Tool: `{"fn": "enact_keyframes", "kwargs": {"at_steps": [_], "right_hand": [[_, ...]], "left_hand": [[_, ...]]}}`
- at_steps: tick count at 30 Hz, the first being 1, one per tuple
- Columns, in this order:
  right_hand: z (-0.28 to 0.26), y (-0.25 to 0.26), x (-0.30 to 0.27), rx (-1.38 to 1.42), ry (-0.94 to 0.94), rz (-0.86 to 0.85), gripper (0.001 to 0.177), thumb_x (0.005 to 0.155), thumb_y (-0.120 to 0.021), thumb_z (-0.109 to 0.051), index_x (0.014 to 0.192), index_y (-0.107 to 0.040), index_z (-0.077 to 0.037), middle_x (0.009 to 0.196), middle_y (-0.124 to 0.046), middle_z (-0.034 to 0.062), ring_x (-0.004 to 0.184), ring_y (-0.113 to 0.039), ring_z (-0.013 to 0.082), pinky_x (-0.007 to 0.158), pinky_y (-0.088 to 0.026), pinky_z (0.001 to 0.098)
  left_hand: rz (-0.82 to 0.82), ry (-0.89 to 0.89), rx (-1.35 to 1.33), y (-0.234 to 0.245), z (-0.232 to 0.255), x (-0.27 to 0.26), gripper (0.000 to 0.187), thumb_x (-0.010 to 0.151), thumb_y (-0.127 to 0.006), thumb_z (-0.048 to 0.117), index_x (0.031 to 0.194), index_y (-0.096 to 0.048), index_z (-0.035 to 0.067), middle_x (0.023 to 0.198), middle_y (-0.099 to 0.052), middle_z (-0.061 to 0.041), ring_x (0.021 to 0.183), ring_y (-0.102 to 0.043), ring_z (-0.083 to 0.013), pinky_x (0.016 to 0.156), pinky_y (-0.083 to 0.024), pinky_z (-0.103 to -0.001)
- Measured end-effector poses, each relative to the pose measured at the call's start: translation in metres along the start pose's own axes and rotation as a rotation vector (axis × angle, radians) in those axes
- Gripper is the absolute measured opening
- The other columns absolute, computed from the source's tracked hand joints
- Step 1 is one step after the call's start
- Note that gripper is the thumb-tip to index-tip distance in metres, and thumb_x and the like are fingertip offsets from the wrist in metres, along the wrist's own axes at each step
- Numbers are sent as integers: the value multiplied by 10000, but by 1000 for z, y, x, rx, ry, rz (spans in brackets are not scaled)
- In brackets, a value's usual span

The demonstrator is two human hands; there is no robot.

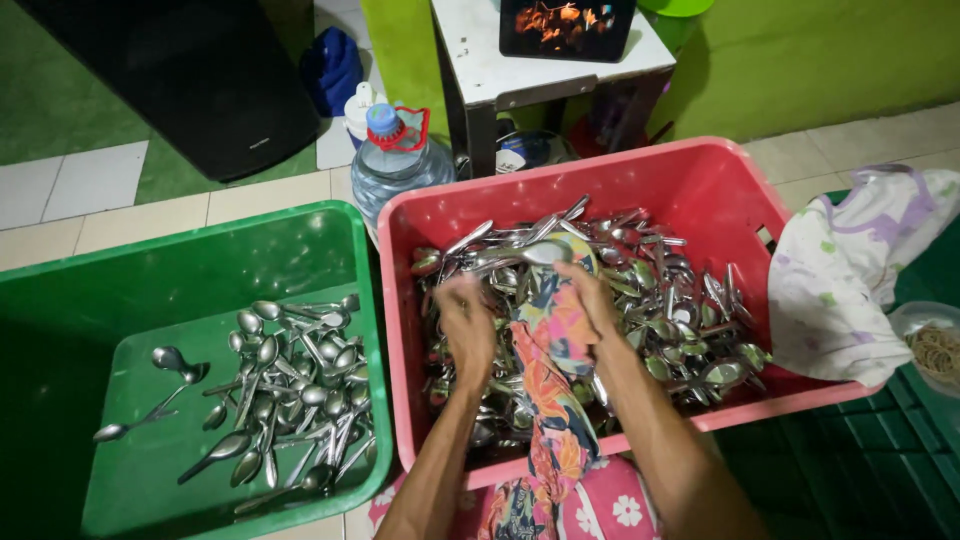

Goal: Polishing metal spoons using a cloth and moving them from a red bin to a green bin.

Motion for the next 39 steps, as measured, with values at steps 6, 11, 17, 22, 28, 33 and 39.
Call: {"fn": "enact_keyframes", "kwargs": {"at_steps": [6, 11, 17, 22, 28, 33, 39], "right_hand": [[-15, -28, -33, -92, -264, -190, 1063, 697, -865, -454, 1523, -404, 32, 1489, -471, 225, 1414, -457, 359, 936, -522, 493], [14, -10, 45, -19, 104, -205, 309, 783, -892, -315, 924, -697, -121, 895, -740, 104, 866, -738, 186, 818, -584, 351], [-68, -41, -59, -716, 1012, -70, 210, 1009, -535, -228, 1043, -642, -52, 1249, -546, 159, 987, -635, 492, 776, -558, 552], [-40, -62, -58, -907, 1141, -71, 493, 955, -613, -256, 1446, -569, -235, 1241, -526, 139, 1044, -664, 385, 749, -597, 476], [-44, -28, -23, -504, 554, -63, 362, 1025, -519, -351, 1325, -657, -202, 1194, -647, 128, 1140, -635, 368, 951, -506, 475], [6, -10, 22, -379, 79, -36, 604, 893, -655, -613, 1289, -662, -157, 1309, -675, 162, 1279, -600, 331, 1056, -460, 443], [56, 11, 47, -595, -245, 110, 548, 619, -706, -731, 708, -635, -194, 543, -626, 24, 672, -737, 269, 724, -537, 415]], "left_hand": [[222, -683, 409, 22, 49, -1, 351, 1054, -557, 161, 1378, -552, 25, 1330, -594, -205, 1347, -491, -383, 1196, -269, -490], [-339, -373, 298, -14, 32, 1, 309, 1076, -493, 281, 928, -713, 123, 684, -725, -73, 712, -703, -266, 760, -537, -393], [-132, -342, 511, 1, 24, 2, 298, 1065, -453, 288, 914, -641, 113, 707, -698, -208, 746, -682, -479, 677, -485, -550], [-203, -417, 482, -9, 28, -14, 267, 1073, -462, 252, 914, -608, 95, 714, -661, -226, 707, -665, -456, 638, -499, -511], [-304, -486, 580, -28, 24, -7, 258, 1070, -467, 268, 927, -609, 107, 758, -684, -204, 760, -685, -452, 666, -523, -536], [-287, -631, 868, -34, 29, -14, 163, 1022, -517, 273, 982, -641, 176, 866, -696, -94, 790, -714, -360, 677, -577, -489], [-1, -505, 610, -10, 70, -24, 673, 920, -748, 341, 1443, -442, 49, 1097, -686, -195, 932, -709, -380, 781, -600, -562]]}}
Point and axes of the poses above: each hand's wrist, its own x-axis towards the middle knuckle, its own y-axis out of the back of the hand, z = x × y, the point moved 9 cm from there along x, towards the middle knuckle
